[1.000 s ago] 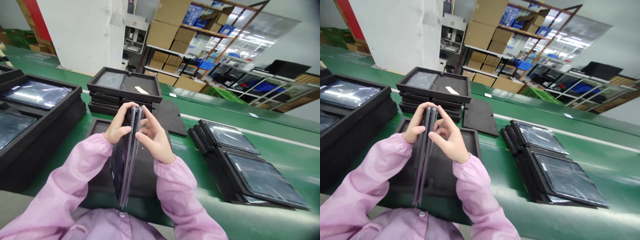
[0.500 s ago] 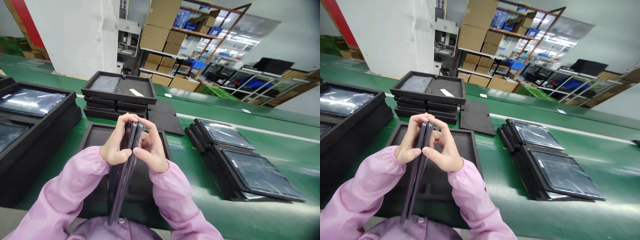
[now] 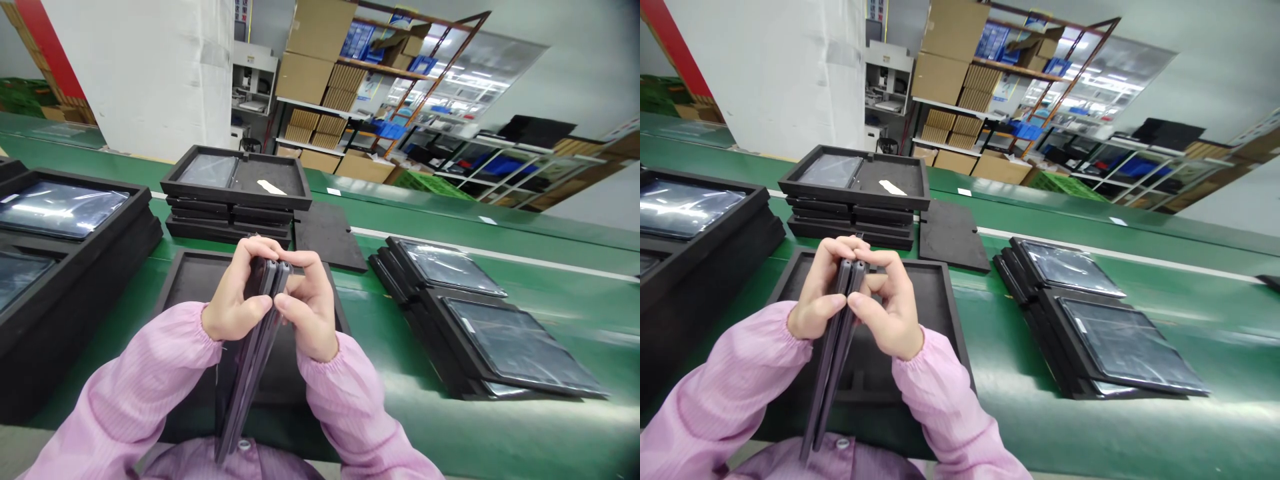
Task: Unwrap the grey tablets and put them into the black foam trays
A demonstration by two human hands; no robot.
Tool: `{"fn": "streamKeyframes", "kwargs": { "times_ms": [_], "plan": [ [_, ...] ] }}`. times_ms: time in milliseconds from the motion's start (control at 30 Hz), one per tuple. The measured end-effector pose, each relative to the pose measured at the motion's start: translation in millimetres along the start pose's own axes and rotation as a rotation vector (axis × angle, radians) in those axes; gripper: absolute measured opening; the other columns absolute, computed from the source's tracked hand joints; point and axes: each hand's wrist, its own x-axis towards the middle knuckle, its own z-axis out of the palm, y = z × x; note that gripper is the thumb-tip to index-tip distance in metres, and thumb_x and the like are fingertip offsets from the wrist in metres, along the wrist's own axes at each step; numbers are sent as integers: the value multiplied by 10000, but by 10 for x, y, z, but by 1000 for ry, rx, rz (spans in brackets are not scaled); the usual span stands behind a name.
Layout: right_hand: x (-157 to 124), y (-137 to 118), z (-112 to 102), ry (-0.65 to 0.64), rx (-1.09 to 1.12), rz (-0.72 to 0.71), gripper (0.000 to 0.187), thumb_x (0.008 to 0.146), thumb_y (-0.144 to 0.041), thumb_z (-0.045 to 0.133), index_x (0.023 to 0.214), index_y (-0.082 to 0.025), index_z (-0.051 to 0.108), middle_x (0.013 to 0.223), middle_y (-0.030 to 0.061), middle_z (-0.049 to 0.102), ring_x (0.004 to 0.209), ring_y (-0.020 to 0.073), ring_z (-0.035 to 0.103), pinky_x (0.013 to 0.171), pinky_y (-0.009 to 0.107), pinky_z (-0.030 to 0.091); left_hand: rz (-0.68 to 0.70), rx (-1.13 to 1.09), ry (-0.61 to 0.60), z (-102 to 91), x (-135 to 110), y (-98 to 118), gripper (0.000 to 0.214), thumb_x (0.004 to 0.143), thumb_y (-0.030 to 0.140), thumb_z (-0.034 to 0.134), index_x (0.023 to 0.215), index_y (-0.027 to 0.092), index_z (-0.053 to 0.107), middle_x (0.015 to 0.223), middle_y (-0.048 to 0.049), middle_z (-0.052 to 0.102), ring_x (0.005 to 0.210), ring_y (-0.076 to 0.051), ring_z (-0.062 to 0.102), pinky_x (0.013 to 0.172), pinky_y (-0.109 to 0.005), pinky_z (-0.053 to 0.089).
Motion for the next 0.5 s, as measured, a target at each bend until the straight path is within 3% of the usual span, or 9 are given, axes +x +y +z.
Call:
{"fn": "streamKeyframes", "kwargs": {
  "times_ms": [233, 300, 367, 433, 500],
  "plan": [
    [-12, 13, 55, 63, -3, -26, 349, 850, -432, 671, 1128, -270, 536, 506, -111, 416, 387, 95, 403, 424, 227, 386, 25, 28, 28, -3, 4, 2, 274, 850, 442, 590, 1048, 272, 506, 1071, -65, 535, 977, -236, 543, 857, -419, 464],
    [-49, 26, 94, 106, -60, -36, 376, 861, -452, 642, 1171, -268, 534, 566, -83, 467, 430, 107, 438, 453, 250, 415, 13, 23, 42, 3, 0, 9, 283, 838, 445, 602, 1045, 269, 521, 1078, -68, 550, 996, -247, 549, 869, -430, 473],
    [-122, 54, 150, 142, -135, -53, 477, 856, -427, 632, 1280, -270, 482, 725, -27, 586, 524, 134, 528, 539, 300, 493, 12, -2, 49, 23, -27, 16, 303, 831, 462, 605, 1061, 274, 546, 1097, -69, 573, 1040, -261, 556, 917, -447, 472],
    [-231, 92, 217, 172, -243, -58, 686, 798, -369, 680, 1401, -260, 371, 989, 52, 655, 748, 194, 645, 712, 374, 567, 8, -50, 95, 48, -87, -4, 340, 853, 494, 567, 1130, 297, 540, 1152, -65, 602, 1119, -268, 560, 1001, -470, 447],
    [-356, 131, 279, 158, -369, -24, 777, 726, -290, 711, 1417, -238, 360, 1177, 103, 631, 1012, 263, 657, 869, 423, 571, -35, -53, 300, 50, -177, -78, 387, 890, 502, 517, 1235, 332, 476, 1269, -50, 597, 1246, -251, 526, 1100, -472, 381]
  ]
}}
